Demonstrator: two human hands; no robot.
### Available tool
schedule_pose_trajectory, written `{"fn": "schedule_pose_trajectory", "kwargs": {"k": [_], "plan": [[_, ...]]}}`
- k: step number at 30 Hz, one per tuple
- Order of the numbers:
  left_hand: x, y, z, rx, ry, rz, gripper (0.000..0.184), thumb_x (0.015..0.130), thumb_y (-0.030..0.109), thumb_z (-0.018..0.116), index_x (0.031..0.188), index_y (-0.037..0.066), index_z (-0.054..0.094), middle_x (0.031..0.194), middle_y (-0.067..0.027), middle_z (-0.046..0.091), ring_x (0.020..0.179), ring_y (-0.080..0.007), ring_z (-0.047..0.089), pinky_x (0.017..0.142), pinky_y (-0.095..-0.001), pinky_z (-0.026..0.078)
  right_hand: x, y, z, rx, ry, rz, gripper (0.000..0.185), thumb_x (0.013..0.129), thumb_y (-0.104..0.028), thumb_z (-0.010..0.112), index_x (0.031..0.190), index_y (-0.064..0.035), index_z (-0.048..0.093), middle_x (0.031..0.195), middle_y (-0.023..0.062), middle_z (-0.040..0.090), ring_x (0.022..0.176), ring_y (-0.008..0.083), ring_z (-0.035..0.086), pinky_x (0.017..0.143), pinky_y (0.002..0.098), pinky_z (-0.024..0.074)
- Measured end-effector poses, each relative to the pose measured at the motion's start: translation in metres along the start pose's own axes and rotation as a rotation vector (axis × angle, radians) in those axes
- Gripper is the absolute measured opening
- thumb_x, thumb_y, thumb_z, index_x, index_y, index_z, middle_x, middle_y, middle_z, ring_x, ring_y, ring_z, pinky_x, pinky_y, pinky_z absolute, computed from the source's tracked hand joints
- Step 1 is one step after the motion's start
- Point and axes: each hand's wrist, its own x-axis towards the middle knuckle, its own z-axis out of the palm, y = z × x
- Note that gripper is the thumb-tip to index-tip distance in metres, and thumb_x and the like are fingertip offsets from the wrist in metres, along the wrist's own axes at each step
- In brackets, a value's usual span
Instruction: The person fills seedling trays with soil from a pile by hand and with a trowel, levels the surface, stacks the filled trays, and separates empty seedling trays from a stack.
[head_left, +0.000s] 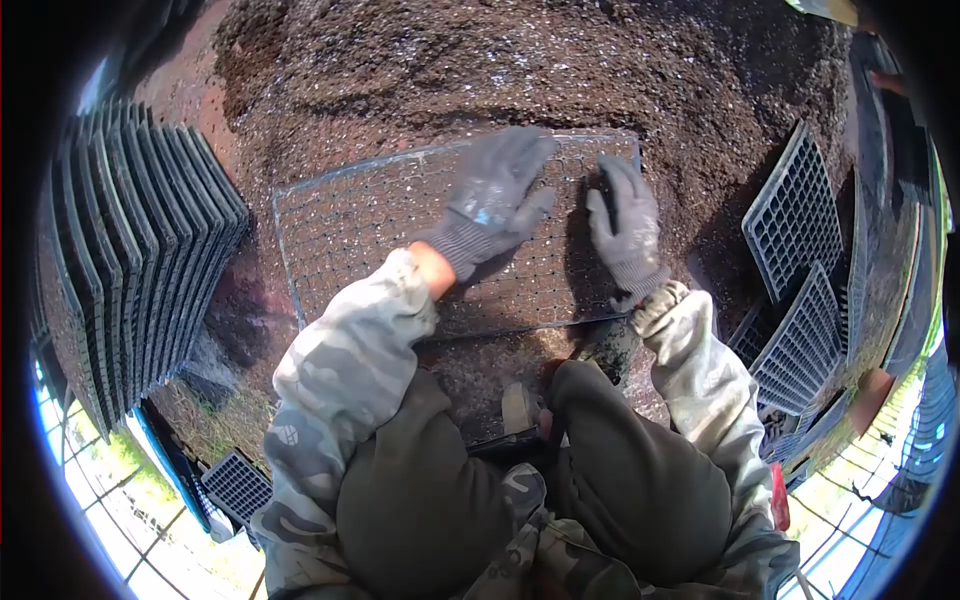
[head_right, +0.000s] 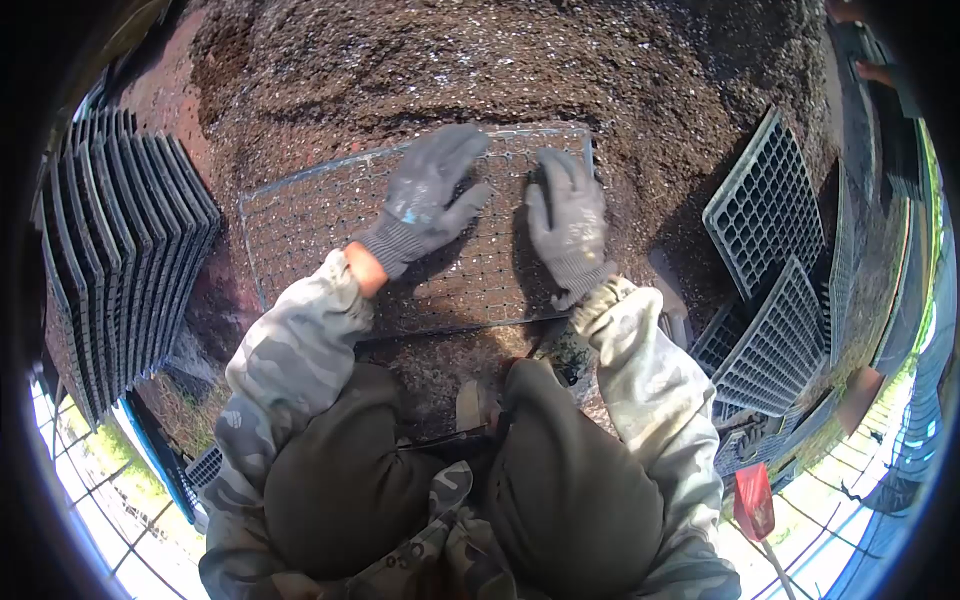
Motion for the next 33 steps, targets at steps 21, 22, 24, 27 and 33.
{"fn": "schedule_pose_trajectory", "kwargs": {"k": [21,22,24,27,33], "plan": [[-0.308,-0.065,-0.096,-0.136,0.235,-1.163,0.053,0.098,0.035,0.044,0.138,0.000,0.040,0.136,-0.0173,0.047,0.123,-0.0254,0.045,0.104,-0.0328,0.032,0.058,-0.002,0.022,-0.308,-0.285,-0.088,0.041,0.096,-0.034,0.044,0.129,-0.0108,0.050,0.125,0.0137,0.054,0.116,0.0308,0.051,0.102,0.0443,0.0374],[-0.311,-0.066,-0.097,-0.139,0.222,-1.176,0.053,0.098,0.036,0.044,0.138,0.001,0.041,0.136,-0.0170,0.047,0.123,-0.0249,0.045,0.104,-0.0328,0.032,0.060,-0.008,0.023,-0.380,-0.335,-0.120,0.039,0.096,-0.034,0.043,0.127,-0.0110,0.052,0.123,0.0133,0.054,0.115,0.0305,0.051,0.102,0.0443,0.0376],[-0.325,-0.077,-0.098,-0.146,0.208,-1.181,0.054,0.098,0.036,0.044,0.138,0.001,0.041,0.136,-0.0167,0.047,0.123,-0.0245,0.045,0.104,-0.0329,0.032,0.062,-0.008,0.017,-0.473,-0.402,-0.001,0.037,0.096,-0.034,0.042,0.123,-0.0114,0.054,0.121,0.0127,0.056,0.113,0.0300,0.052,0.101,0.0448,0.0382],[-0.353,-0.082,-0.091,-0.349,0.290,-1.243,0.053,0.098,0.037,0.045,0.136,0.000,0.043,0.134,-0.0152,0.048,0.123,-0.0236,0.045,0.104,-0.0327,0.032,0.043,0.041,-0.011,-0.543,-0.290,0.235,0.035,0.097,-0.036,0.041,0.117,-0.0115,0.058,0.111,0.0119,0.060,0.102,0.0300,0.059,0.092,0.0433,0.0449],[-0.342,-0.084,-0.107,-0.747,0.336,-1.368,0.018,0.089,0.024,0.065,0.092,0.007,0.061,0.081,0.0038,0.058,0.072,-0.0054,0.050,0.067,-0.0210,0.042,-0.070,0.110,-0.026,0.326,-0.190,0.861,0.039,0.093,-0.036,0.056,0.111,-0.0021,0.064,0.082,0.0036,0.066,0.069,0.0130,0.058,0.063,0.0247,0.0444]]}}
